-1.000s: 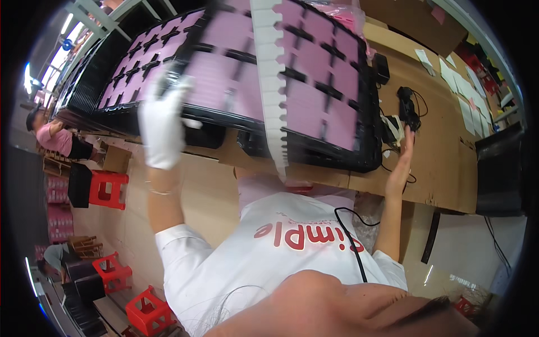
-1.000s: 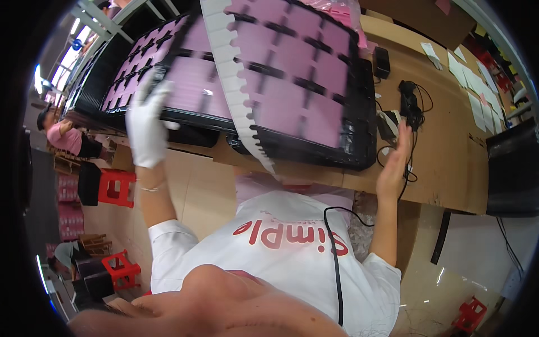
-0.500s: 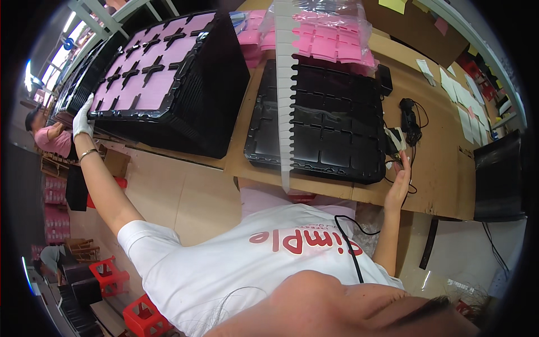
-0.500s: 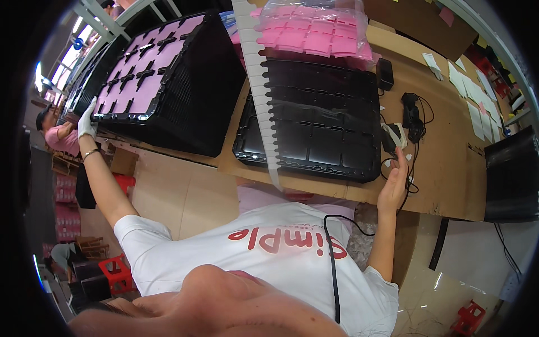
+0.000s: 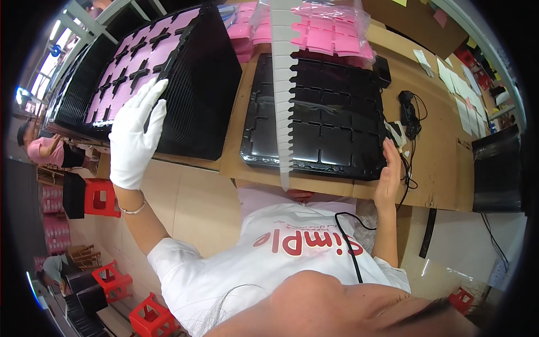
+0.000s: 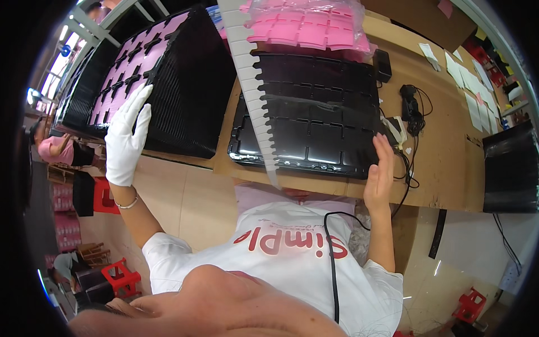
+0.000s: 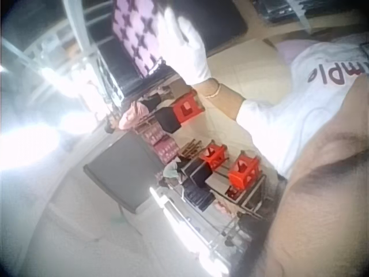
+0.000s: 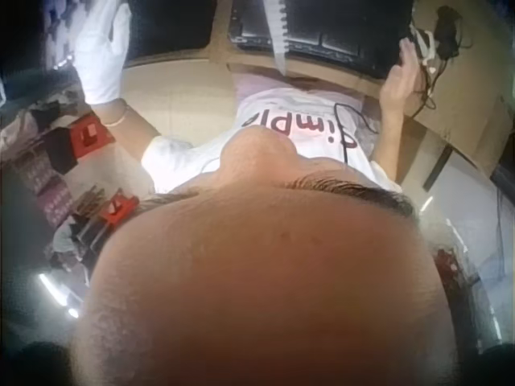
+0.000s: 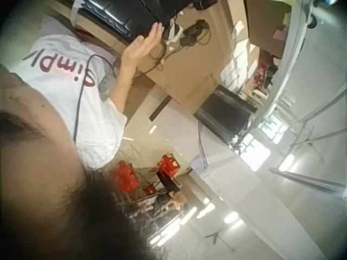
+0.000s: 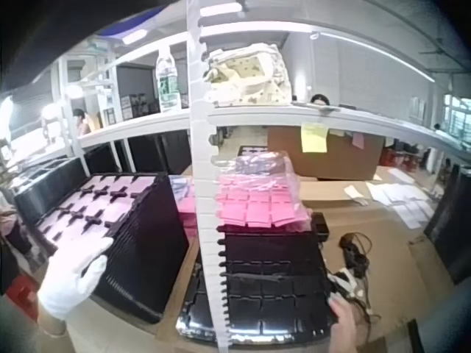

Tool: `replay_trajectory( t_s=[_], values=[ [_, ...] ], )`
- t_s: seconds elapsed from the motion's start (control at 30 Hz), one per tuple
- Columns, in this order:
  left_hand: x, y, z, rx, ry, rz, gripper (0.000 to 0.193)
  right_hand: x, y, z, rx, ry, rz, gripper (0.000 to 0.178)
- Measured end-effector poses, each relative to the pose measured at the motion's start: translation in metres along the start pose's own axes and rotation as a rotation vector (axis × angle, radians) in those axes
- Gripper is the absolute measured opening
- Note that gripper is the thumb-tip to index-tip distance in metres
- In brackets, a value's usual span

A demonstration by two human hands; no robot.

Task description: The person assembles black plastic trays by applying a white adhesive strip to the edge of each tray and then placing a pink plastic insert into the tray. The person repeats this process for multiple trays, stacking the finished units to the side.

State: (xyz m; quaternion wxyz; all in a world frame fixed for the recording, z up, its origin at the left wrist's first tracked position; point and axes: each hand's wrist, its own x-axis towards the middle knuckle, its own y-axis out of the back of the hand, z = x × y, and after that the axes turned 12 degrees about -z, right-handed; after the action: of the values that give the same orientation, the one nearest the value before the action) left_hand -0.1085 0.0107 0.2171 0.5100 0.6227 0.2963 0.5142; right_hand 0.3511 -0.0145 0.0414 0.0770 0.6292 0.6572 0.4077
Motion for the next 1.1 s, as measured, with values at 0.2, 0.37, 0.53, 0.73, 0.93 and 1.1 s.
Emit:
replay_trajectory(
  t_s=[0.2,0.37,0.53,0.73,0.93,1.1],
  values=[
    [0.007,-0.043,0.037,0.169,-0.203,0.417,0.032,0.019,-0.012,-0.018,0.22,-0.03,-0.028,0.03],
    [0.009,-0.125,0.126,-0.865,0.281,-0.41,0.04,0.05,-0.056,-0.048,0.527,-0.053,-0.243,0.024],
    [0.006,-0.152,0.136,-1.44,0.57,-0.319,0.023,0.042,-0.086,-0.066,0.43,-0.13,-0.389,0.021],
    [-0.002,-0.16,0.131,-1.491,0.632,-0.123,0.021,0.037,-0.103,-0.075,0.428,-0.091,-0.292,0.008],
    [0.0,-0.175,0.104,-1.46,0.687,-0.005,0.027,0.084,-0.105,-0.077,0.443,0.394,-0.279,0.011],
    [0.003,-0.182,0.097,-1.452,0.691,-0.095,0.03,0.25,-0.146,0.004,0.405,0.086,-0.384,0.015]
  ],
)
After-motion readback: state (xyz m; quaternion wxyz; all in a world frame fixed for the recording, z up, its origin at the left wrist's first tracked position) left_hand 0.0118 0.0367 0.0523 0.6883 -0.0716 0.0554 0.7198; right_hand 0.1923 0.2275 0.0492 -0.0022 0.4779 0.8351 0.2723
